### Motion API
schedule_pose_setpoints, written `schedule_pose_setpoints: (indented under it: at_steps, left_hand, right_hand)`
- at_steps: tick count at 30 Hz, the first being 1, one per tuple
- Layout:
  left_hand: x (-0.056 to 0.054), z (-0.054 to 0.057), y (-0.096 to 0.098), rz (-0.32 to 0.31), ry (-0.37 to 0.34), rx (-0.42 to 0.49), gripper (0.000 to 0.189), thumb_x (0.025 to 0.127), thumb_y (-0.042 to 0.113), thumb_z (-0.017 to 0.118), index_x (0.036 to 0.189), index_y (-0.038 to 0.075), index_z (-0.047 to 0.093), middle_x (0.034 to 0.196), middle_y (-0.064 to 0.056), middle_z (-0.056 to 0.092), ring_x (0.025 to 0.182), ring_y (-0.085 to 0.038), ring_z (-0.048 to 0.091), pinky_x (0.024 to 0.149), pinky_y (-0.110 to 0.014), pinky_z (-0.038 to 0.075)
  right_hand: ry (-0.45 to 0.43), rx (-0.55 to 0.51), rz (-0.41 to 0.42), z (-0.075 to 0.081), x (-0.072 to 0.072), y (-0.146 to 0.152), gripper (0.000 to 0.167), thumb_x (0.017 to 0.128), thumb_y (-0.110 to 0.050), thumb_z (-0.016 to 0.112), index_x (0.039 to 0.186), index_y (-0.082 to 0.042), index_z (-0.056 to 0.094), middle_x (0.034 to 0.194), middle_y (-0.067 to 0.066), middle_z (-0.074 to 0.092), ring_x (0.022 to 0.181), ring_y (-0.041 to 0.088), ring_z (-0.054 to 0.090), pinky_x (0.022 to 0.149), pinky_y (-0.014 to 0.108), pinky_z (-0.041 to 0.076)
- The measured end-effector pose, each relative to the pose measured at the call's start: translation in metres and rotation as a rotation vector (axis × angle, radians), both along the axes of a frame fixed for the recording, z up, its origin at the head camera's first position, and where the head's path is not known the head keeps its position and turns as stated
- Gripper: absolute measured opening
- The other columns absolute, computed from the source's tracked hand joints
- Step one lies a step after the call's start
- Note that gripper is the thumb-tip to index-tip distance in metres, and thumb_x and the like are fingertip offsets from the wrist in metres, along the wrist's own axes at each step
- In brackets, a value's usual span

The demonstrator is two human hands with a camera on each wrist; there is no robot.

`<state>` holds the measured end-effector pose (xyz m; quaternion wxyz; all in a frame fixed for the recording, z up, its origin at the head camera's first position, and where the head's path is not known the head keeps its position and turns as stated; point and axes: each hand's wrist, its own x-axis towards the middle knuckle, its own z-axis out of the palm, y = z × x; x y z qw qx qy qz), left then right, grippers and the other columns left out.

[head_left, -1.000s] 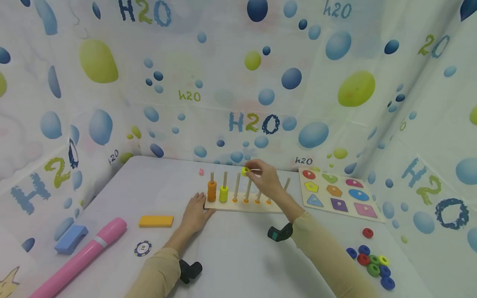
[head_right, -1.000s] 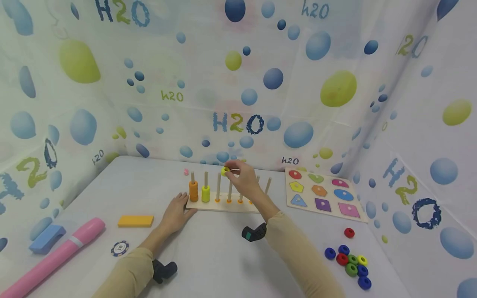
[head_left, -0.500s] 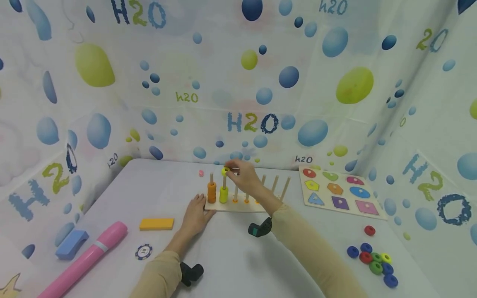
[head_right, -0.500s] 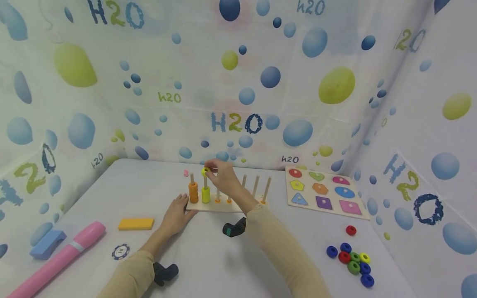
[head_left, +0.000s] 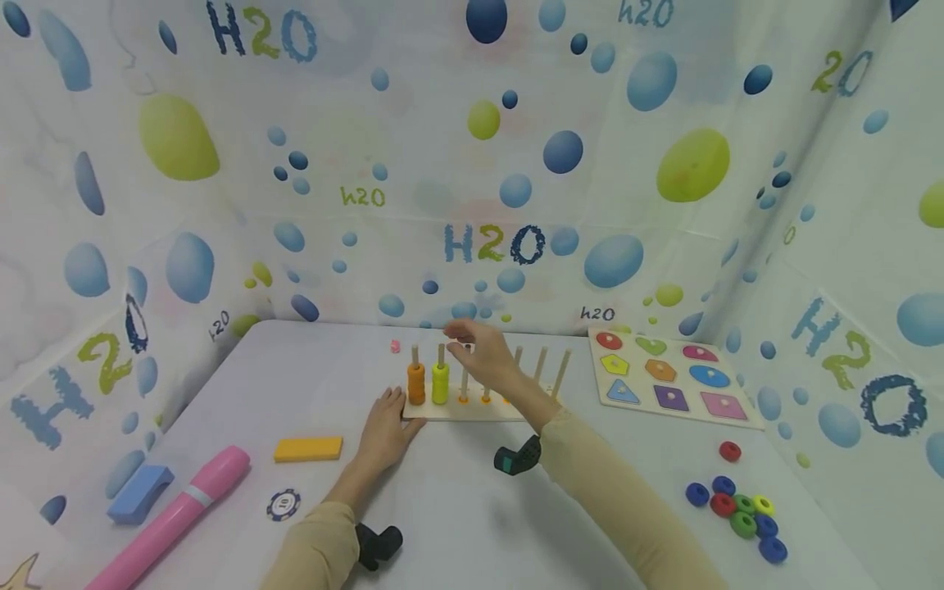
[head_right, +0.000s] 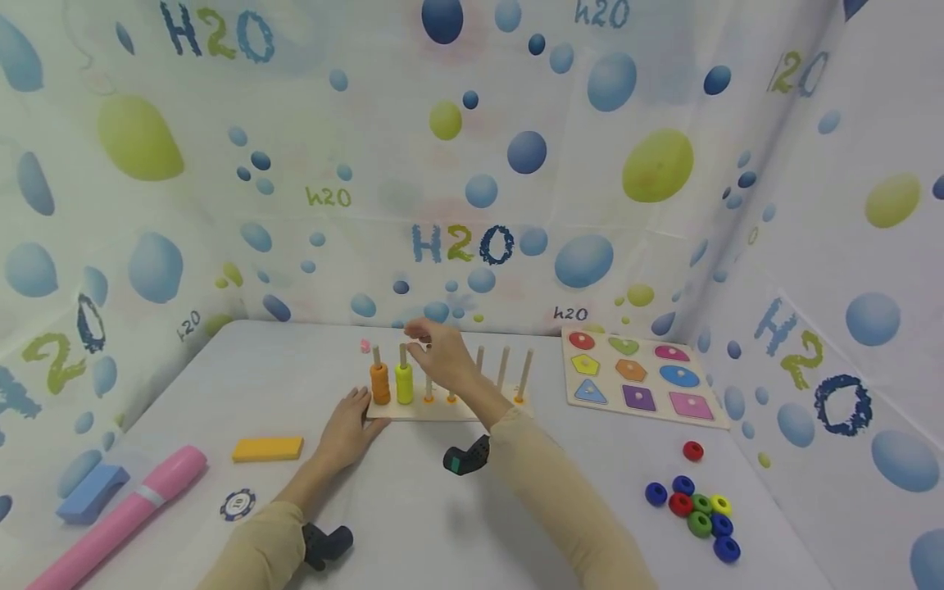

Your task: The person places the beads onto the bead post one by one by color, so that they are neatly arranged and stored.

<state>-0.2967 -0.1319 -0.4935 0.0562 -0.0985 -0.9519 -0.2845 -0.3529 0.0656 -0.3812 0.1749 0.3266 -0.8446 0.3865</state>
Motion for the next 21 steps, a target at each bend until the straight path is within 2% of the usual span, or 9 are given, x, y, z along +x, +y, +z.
schedule_pose_setpoints:
  at_steps: [8,16,21]
  left_hand:
    - [-0.001,-0.001,0.001,-0.008,-0.017,0.011,0.066,0.092,0.031,0.061,0.135,-0.014,0.04,0.142,-0.028,0.036,0.136,-0.041,0.024,0.114,-0.051,0.016]
    - [-0.001,0.001,0.001,-0.006,-0.033,-0.005,0.068,0.093,0.033,0.06,0.137,-0.014,0.037,0.144,-0.028,0.034,0.137,-0.041,0.022,0.114,-0.05,0.014]
    - [-0.002,0.001,0.001,-0.012,-0.026,-0.005,0.069,0.093,0.034,0.059,0.137,-0.014,0.036,0.144,-0.029,0.033,0.137,-0.042,0.022,0.114,-0.05,0.014]
  right_hand:
    - [-0.018,-0.089,0.028,0.004,0.013,0.036,0.024,0.086,0.001,0.066,0.11,0.0,0.061,0.104,0.009,0.067,0.097,0.017,0.064,0.083,0.021,0.053]
    - [-0.154,-0.161,-0.009,0.005,0.027,0.078,0.027,0.087,-0.004,0.066,0.114,-0.005,0.061,0.108,0.006,0.067,0.1,0.018,0.064,0.085,0.026,0.053]
    - [-0.181,-0.176,-0.025,0.002,0.034,0.103,0.026,0.088,-0.005,0.066,0.113,-0.005,0.061,0.108,0.006,0.066,0.1,0.019,0.063,0.086,0.028,0.053]
